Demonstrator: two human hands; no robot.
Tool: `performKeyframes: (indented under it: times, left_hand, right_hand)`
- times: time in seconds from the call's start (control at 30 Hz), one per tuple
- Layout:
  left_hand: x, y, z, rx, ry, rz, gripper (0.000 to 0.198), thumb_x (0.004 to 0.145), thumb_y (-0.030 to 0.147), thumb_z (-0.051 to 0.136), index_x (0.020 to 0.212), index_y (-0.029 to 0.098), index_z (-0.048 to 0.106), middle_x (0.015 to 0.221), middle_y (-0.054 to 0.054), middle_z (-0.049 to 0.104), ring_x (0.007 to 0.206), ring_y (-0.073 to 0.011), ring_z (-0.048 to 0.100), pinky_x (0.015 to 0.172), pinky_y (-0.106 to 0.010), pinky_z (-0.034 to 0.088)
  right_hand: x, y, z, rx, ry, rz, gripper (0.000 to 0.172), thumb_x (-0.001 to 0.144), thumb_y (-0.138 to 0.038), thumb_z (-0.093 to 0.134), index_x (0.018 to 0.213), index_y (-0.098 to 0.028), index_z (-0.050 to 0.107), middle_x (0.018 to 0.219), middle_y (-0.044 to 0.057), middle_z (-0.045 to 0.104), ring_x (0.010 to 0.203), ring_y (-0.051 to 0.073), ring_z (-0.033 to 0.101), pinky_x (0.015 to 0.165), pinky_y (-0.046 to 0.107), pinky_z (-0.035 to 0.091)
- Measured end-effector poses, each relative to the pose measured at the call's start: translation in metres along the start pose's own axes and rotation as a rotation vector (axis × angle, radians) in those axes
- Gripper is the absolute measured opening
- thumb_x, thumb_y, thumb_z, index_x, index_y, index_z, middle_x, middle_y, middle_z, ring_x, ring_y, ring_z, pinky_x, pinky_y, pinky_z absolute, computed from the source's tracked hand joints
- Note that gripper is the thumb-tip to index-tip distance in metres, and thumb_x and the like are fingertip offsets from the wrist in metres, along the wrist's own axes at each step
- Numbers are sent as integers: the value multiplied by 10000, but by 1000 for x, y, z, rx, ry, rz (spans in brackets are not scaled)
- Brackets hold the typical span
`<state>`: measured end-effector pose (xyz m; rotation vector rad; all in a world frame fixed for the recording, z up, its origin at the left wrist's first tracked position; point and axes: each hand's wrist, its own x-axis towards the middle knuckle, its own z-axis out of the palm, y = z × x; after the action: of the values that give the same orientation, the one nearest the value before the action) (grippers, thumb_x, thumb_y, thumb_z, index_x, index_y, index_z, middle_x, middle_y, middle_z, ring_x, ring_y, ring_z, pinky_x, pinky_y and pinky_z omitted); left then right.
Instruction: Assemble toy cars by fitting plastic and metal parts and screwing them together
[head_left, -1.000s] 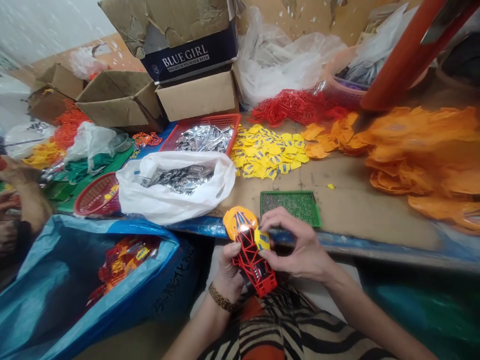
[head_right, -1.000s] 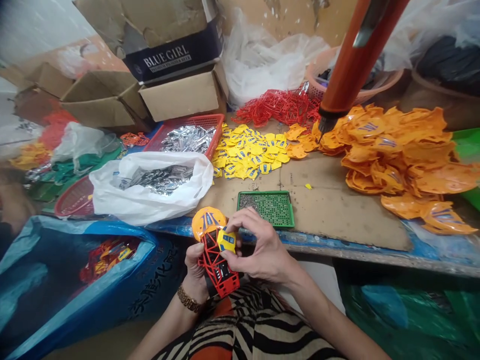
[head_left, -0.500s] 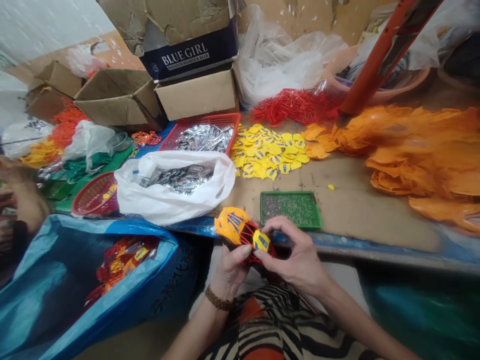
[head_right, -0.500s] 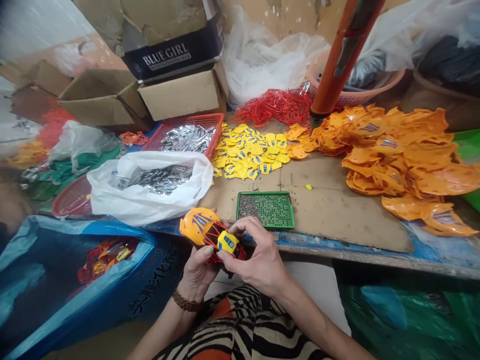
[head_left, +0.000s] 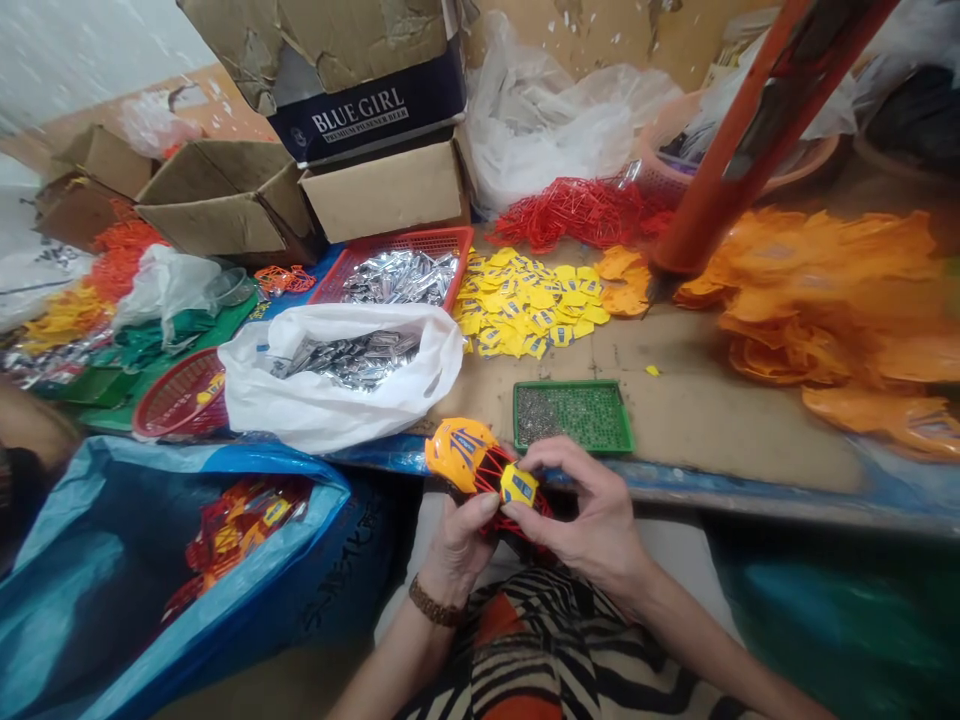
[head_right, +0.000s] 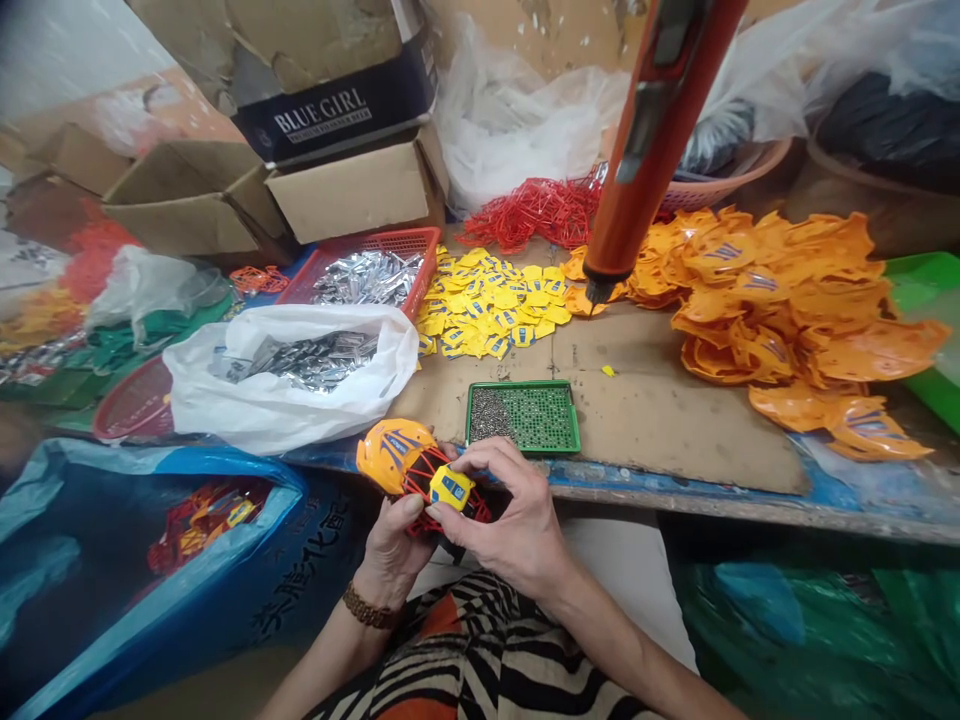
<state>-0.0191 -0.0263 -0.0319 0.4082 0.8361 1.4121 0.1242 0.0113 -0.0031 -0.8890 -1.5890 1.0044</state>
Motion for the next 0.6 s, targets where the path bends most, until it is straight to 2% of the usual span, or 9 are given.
performKeyframes:
  times: [0.17,0.33,0.47,0.6]
  left_hand:
    - [1,0,0,-32,-34,-20,629,656,293,817,1251,209,630,1064,-75,726,1030,-307,675,963,-431,514]
    - [1,-6,6,-169,24,-119,688,591,380,833,1224,184,647,1020,-85,739,1089,-351,657,993,-452,497]
    - [0,-10,12,-262,30,-209,720,595,408,818,1259,196,634,1030,-80,740,1164,-373,621,1011,-465,483]
    - [-1,-10,21,-321,60,-202,709,615,428,830,1263,209,643,1069,-73,734,1188,-359,609,1045,-457,460]
  right_hand:
    - [-3,-1,3,-65,25,-78,230,744,-168,773,935,-185,645,899,42,647,856,165,625,766,290,526]
    - [-1,-10,7,-238,39,-182,227,766,-203,759,953,-157,638,888,78,648,857,202,611,743,341,531]
    - [2,-17,8,-352,-11,-165,209,771,-236,722,937,-142,635,846,90,633,816,224,584,712,379,516]
    - [2,-17,8,-397,-13,-177,209,768,-244,717,936,-143,644,818,85,636,787,222,562,681,369,489]
